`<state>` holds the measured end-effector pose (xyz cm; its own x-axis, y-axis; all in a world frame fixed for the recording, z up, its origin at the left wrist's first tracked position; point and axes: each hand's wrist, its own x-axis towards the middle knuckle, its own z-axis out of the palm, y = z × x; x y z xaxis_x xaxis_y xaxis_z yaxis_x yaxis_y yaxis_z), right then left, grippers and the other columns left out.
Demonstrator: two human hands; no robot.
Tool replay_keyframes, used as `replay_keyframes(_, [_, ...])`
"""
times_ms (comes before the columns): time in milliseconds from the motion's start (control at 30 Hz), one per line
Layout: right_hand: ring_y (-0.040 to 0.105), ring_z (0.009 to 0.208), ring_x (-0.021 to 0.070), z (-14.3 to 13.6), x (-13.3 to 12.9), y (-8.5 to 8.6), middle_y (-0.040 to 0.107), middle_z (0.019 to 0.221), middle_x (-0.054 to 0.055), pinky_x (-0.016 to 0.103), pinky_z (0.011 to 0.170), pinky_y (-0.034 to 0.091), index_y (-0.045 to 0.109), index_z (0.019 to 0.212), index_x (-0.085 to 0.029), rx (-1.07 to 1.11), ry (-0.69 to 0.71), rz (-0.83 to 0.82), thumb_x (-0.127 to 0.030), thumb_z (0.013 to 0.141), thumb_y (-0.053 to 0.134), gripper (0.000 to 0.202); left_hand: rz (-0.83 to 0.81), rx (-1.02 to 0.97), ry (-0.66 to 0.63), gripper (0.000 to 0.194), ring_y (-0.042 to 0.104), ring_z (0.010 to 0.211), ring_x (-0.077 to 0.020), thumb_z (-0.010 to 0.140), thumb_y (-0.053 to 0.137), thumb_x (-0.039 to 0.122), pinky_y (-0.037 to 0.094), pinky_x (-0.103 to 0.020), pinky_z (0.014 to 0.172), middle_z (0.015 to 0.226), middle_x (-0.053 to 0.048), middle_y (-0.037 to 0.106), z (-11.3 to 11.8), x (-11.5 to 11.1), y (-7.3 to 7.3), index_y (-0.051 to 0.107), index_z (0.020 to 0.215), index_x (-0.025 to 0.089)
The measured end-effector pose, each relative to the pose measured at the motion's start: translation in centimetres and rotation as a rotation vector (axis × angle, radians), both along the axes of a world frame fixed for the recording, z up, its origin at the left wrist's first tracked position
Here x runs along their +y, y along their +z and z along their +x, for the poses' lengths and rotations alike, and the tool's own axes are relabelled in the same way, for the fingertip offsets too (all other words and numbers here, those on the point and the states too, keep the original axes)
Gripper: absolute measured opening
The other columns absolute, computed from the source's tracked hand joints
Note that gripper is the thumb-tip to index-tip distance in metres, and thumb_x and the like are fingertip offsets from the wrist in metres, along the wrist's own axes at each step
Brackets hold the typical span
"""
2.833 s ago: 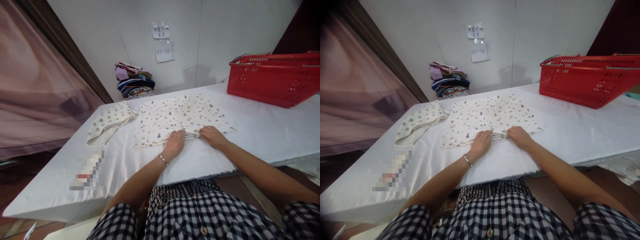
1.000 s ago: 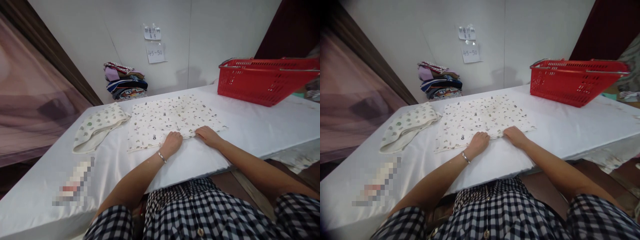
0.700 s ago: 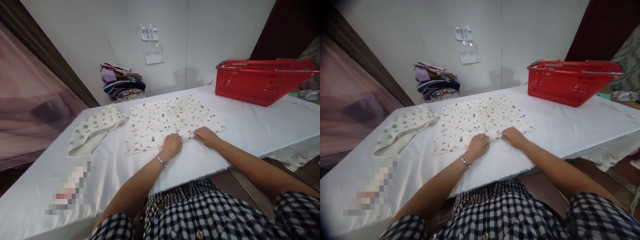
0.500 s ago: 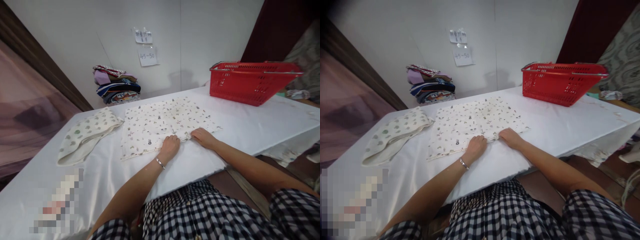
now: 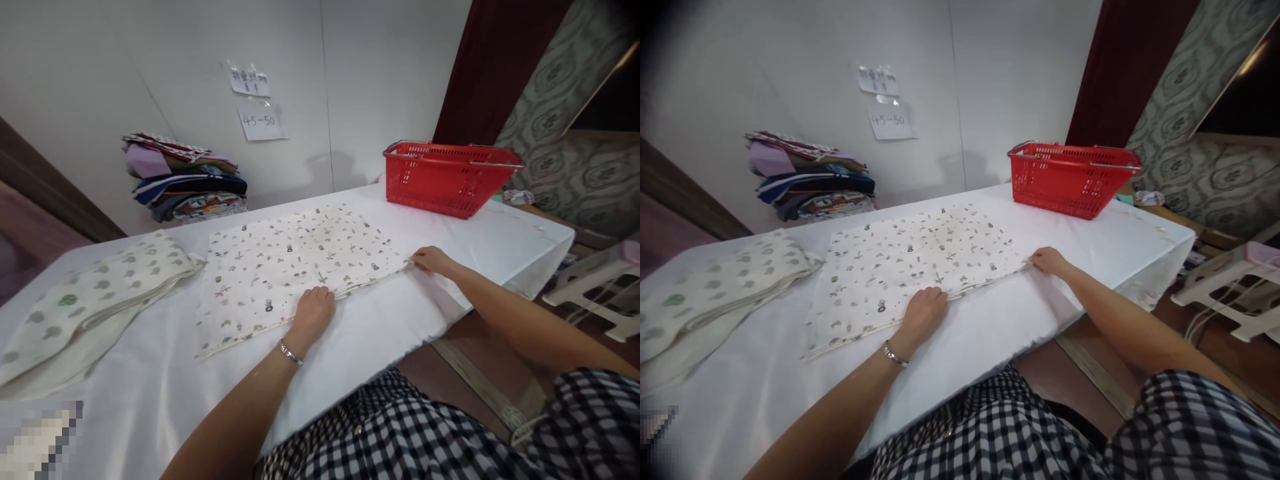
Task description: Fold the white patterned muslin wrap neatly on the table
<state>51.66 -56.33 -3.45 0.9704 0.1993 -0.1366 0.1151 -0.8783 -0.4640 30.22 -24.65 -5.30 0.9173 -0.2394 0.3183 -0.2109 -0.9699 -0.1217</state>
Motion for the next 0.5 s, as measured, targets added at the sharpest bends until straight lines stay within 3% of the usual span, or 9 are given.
replay_keyframes(100, [0.06, 0.052, 0.0152, 0.9, 0.9, 0.3, 0.064, 0.06, 0.006, 0.027, 0.053, 0.049, 0.059, 0.06, -0.016, 0.141, -0.031, 0.009, -0.03, 0.084, 0.061, 0.028, 0.007, 0.003, 0.018, 0.019, 0.053, 0.08, -0.0224, 0.087, 0.045, 0.007, 0.04, -0.036, 0.069, 0.082, -0.008, 0.059, 0.0, 0.0, -0.1, 0.061, 0.083, 0.017])
replay_keyframes(267, [0.053, 0.046, 0.0118, 1.7, 1.8, 0.7, 0.057, 0.053, 0.004, 0.025, 0.048, 0.047, 0.053, 0.052, -0.016, 0.285, -0.068, -0.001, -0.036, 0.079, 0.07, 0.037, 0.006, 0.004, 0.014, 0.019, 0.053, 0.081, -0.0229, 0.087, 0.045, 0.007, 0.04, -0.035, 0.068, 0.082, -0.008, 0.059, 0.1, 0.0, -0.3, 0.062, 0.084, 0.016])
replay_keyframes(500, [0.046, 0.04, 0.0131, 2.2, 2.0, 0.6, 0.047, 0.04, 0.002, 0.026, 0.041, 0.039, 0.054, 0.05, -0.017, 0.213, -0.029, -0.037, -0.04, 0.071, 0.074, 0.037, -0.004, 0.016, 0.005, 0.019, 0.053, 0.083, -0.0228, 0.089, 0.045, 0.008, 0.039, -0.034, 0.069, 0.083, -0.008, 0.059, 0.1, 0.0, -0.3, 0.062, 0.085, 0.016])
